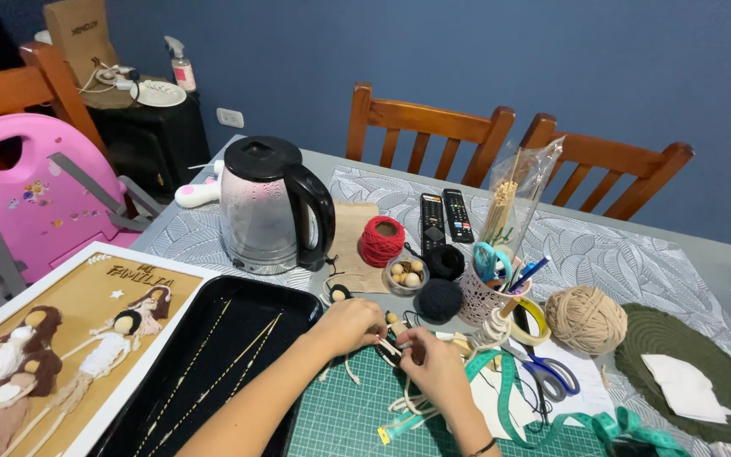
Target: Measuring, cutting, and gluing materials to create small decorative dolls
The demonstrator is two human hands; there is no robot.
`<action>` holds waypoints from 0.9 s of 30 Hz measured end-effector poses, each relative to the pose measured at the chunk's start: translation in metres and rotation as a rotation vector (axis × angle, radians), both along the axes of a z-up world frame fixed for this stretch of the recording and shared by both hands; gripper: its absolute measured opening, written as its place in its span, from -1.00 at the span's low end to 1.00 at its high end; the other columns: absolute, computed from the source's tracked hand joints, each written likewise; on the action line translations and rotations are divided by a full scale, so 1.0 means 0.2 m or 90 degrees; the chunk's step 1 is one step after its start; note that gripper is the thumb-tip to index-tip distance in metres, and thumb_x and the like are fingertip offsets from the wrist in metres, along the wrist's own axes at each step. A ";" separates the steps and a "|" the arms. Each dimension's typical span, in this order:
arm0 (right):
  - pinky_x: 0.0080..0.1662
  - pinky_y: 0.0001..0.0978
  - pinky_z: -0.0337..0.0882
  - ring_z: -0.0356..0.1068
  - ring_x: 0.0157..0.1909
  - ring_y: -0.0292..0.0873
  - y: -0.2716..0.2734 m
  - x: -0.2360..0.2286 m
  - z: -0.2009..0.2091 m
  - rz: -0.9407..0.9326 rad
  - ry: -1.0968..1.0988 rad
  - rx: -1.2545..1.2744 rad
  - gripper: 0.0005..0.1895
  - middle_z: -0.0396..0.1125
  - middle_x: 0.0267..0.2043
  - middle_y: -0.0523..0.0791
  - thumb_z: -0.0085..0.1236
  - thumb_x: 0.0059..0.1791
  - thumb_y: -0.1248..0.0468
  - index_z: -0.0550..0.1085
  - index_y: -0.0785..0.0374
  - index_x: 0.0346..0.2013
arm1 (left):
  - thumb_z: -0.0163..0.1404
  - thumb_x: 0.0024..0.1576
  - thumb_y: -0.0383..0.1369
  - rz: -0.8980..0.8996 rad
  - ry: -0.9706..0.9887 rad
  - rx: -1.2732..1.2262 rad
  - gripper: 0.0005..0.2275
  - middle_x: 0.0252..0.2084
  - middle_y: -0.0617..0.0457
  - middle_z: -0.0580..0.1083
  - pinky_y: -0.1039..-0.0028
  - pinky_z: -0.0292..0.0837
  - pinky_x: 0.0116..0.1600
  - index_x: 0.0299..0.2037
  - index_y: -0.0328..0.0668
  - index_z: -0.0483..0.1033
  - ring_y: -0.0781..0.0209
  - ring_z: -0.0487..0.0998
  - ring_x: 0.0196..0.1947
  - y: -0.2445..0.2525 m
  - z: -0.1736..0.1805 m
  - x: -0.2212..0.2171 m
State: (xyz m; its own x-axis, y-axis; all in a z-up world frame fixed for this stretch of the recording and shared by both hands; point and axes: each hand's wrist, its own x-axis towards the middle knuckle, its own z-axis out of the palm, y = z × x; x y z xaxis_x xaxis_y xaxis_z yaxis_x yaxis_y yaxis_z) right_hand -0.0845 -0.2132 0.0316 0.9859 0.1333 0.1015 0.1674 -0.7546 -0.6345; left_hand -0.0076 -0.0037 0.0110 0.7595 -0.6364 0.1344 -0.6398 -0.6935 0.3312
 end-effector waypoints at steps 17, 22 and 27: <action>-0.26 -0.50 0.54 0.66 -0.19 -0.42 -0.14 -0.19 0.15 0.033 -0.190 -0.030 -0.70 0.64 -0.23 -0.38 0.35 -0.12 0.12 0.49 -0.14 -0.13 | 0.21 0.06 -0.11 -0.091 0.146 -0.127 -0.68 -0.04 0.15 0.65 0.29 0.44 -0.03 0.00 0.09 0.66 0.15 0.65 0.00 -0.13 0.39 -0.28; -0.35 -0.53 0.46 0.62 -0.28 -0.41 -0.35 -0.44 0.23 0.087 -0.352 -0.106 -0.72 0.59 -0.25 -0.41 0.31 -0.07 0.15 0.44 -0.07 -0.11 | 0.16 0.13 -0.08 -0.094 0.195 -0.170 -0.79 -0.55 0.22 0.51 0.36 0.21 -0.10 -0.25 0.06 0.72 0.31 0.43 -0.53 -0.32 0.41 -0.45; -0.29 -0.49 0.43 0.55 -0.32 -0.33 -0.56 -0.60 0.17 0.110 -0.475 -0.163 -0.68 0.54 -0.27 -0.38 0.37 -0.12 0.28 0.45 0.00 -0.14 | 0.20 0.12 -0.13 -0.040 0.315 -0.215 -0.83 -0.40 0.17 0.65 0.49 0.34 -0.30 -0.25 0.07 0.75 0.40 0.57 -0.41 -0.49 0.47 -0.68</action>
State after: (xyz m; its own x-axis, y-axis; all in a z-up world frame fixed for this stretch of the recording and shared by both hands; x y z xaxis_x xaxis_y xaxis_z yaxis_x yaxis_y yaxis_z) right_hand -0.2044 -0.3251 0.0650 0.6342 0.3859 0.6700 0.6057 -0.7865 -0.1203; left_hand -0.1443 -0.1016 0.1049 0.7463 -0.6653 -0.0224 -0.3897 -0.4639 0.7956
